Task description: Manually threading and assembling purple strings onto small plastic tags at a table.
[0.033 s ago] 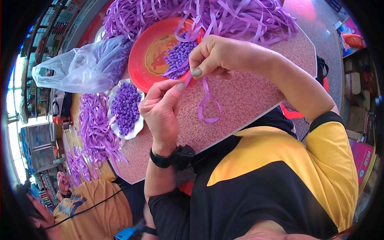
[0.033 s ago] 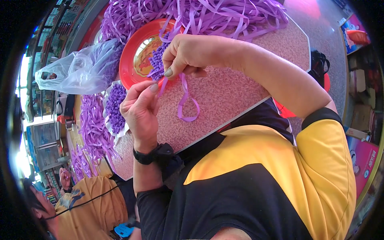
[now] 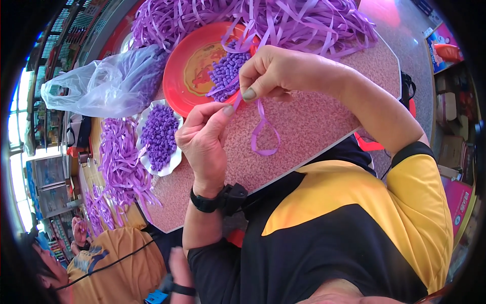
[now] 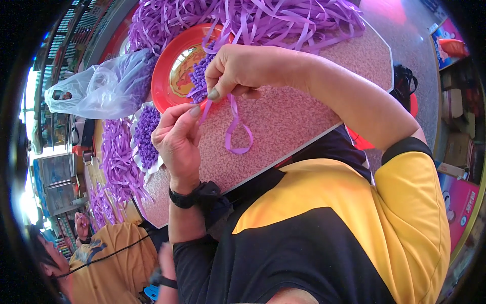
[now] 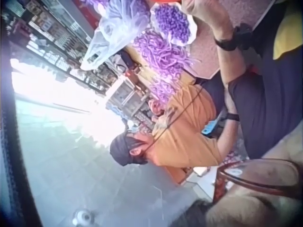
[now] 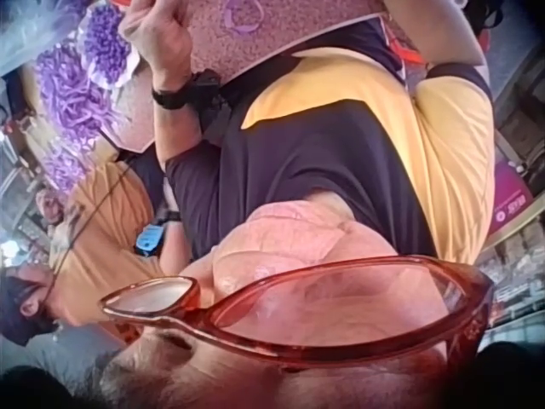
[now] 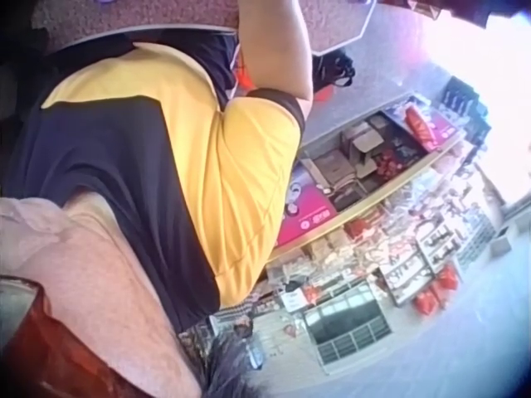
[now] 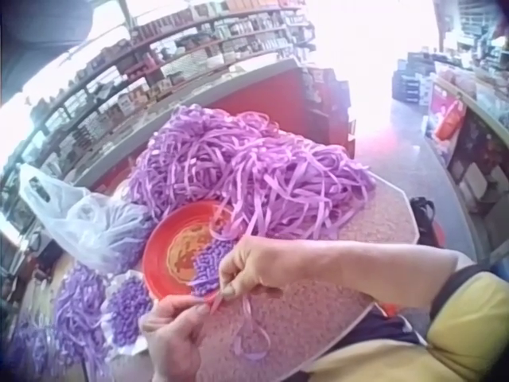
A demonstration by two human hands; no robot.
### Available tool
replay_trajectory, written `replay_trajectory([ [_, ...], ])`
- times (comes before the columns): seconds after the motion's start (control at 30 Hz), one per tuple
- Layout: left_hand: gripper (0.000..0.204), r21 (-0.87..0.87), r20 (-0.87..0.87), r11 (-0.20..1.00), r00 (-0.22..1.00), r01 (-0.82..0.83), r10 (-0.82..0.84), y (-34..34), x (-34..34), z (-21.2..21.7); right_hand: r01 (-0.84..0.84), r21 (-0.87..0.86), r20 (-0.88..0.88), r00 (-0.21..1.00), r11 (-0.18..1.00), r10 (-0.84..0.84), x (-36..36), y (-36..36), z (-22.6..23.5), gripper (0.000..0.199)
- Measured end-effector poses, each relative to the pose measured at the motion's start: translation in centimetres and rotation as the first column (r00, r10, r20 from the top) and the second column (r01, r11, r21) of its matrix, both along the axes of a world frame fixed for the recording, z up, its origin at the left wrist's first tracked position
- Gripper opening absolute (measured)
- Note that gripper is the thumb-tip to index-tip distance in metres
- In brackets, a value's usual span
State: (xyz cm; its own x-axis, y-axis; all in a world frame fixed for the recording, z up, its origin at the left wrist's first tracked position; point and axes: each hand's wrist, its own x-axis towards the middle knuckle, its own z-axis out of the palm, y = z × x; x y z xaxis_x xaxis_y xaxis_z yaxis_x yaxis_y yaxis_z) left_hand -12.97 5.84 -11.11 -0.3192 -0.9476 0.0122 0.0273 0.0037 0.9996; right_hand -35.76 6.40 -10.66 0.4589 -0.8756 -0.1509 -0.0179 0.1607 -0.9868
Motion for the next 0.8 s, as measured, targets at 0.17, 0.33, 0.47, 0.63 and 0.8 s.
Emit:
replay_trajectory([
  [0.17, 0.006, 0.018, -0.042, 0.996, 0.995, -0.09, 0.091, -0.5, 0.2, -0.2, 0.105, -0.48, -0.314, 0.907, 0.871, -0.282, 0.6, 0.8, 0.9, 0.023],
  [0.33, 0.003, 0.103, -0.183, 0.993, 0.98, -0.058, 0.077, -1.1, 0.6, -0.7, 0.005, -0.843, -0.371, 0.72, 0.538, -0.587, 0.1, 0.1, -0.9, 0.015],
  [0.47, 0.002, 0.145, -0.184, 0.988, 0.98, -0.053, 0.08, -1.1, 0.7, -0.9, -0.274, -0.917, -0.396, 0.53, 0.291, -0.75, 1.6, 0.6, -0.5, 0.006],
  [0.63, 0.003, 0.135, -0.201, 0.99, 0.978, -0.028, 0.055, -0.9, 0.5, -0.7, -0.262, -0.931, -0.363, 0.592, 0.255, -0.719, 2.3, 0.9, -0.5, 0.006],
  [0.8, 0.015, 0.159, -0.207, 0.987, 0.977, -0.023, 0.056, -0.6, -0.1, -0.1, 0.03, -0.923, -0.232, 0.753, 0.384, -0.616, 1.9, 1.2, -0.3, 0.011],
])
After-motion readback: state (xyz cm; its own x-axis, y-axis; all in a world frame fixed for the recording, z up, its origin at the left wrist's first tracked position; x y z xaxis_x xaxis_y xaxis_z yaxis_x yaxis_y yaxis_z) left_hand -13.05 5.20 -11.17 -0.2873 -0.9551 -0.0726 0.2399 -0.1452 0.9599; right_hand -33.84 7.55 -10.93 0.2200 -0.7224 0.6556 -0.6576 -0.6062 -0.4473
